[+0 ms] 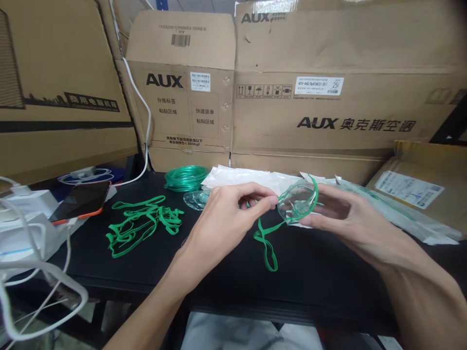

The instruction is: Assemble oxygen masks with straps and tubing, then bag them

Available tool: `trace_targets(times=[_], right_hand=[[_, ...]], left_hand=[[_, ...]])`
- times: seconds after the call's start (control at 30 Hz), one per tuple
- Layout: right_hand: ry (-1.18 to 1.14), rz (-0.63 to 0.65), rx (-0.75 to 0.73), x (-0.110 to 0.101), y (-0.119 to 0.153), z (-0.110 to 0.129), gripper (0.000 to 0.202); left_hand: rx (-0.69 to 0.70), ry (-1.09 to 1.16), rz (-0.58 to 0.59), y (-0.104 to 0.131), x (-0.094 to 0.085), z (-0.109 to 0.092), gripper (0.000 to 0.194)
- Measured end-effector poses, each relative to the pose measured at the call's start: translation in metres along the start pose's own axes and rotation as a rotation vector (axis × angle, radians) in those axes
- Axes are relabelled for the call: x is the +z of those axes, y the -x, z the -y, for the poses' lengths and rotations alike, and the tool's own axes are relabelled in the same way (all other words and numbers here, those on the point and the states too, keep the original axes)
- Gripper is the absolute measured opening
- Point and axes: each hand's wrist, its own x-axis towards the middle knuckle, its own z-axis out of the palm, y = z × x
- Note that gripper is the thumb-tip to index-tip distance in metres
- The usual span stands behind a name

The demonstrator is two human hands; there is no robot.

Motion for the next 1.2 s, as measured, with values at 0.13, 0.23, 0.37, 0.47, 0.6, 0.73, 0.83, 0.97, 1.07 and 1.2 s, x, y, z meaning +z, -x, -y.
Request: trace_targets(times=[0.13, 0.23, 0.37, 0.47, 0.6, 0.73, 0.83, 0.97, 1.07, 1.2], right_hand=[[0.041, 0.012, 0.002, 0.003, 0.0, 0.002, 0.058], [0.029, 0.039, 0.018, 0.002, 0.002, 0.002, 0.051], [-0.083, -0.025, 0.022, 0.001, 0.004, -0.003, 0.031], [-0.179, -0.064, 0.024, 0.005, 0.003, -0.005, 0.022], [-0.142, -0.089, 0.031, 0.013, 0.001, -0.002, 0.019], [-0.029, -0.13, 0.029, 0.018, 0.001, 0.0, 0.014], [-0.037, -0.114, 0.005, 0.018, 0.002, 0.0, 0.01], [-0.045, -0.108, -0.034, 0.019, 0.0, -0.001, 0.007], [0.051, -0.144, -0.095, 0.021, -0.002, -0.002, 0.007], [0.228, -0.218, -0.191, 0.029, -0.003, -0.001, 0.01]], left_hand=[[0.008, 0.075, -0.015, 0.0, 0.003, 0.001, 0.016], [0.016, 0.038, -0.006, -0.001, 0.003, 0.003, 0.018], [0.007, -0.012, 0.012, -0.002, 0.004, 0.005, 0.019], [0.001, -0.009, 0.007, -0.002, 0.006, 0.005, 0.018], [0.02, -0.032, 0.005, -0.001, 0.007, 0.002, 0.016], [0.043, -0.052, 0.006, 0.0, 0.007, 0.0, 0.015], [0.044, -0.044, 0.02, 0.001, 0.008, 0.0, 0.016], [0.065, -0.035, 0.043, 0.002, 0.01, -0.003, 0.016], [0.058, -0.026, 0.072, 0.003, 0.01, -0.007, 0.017], [-0.022, -0.048, 0.083, 0.005, 0.01, -0.012, 0.022]])
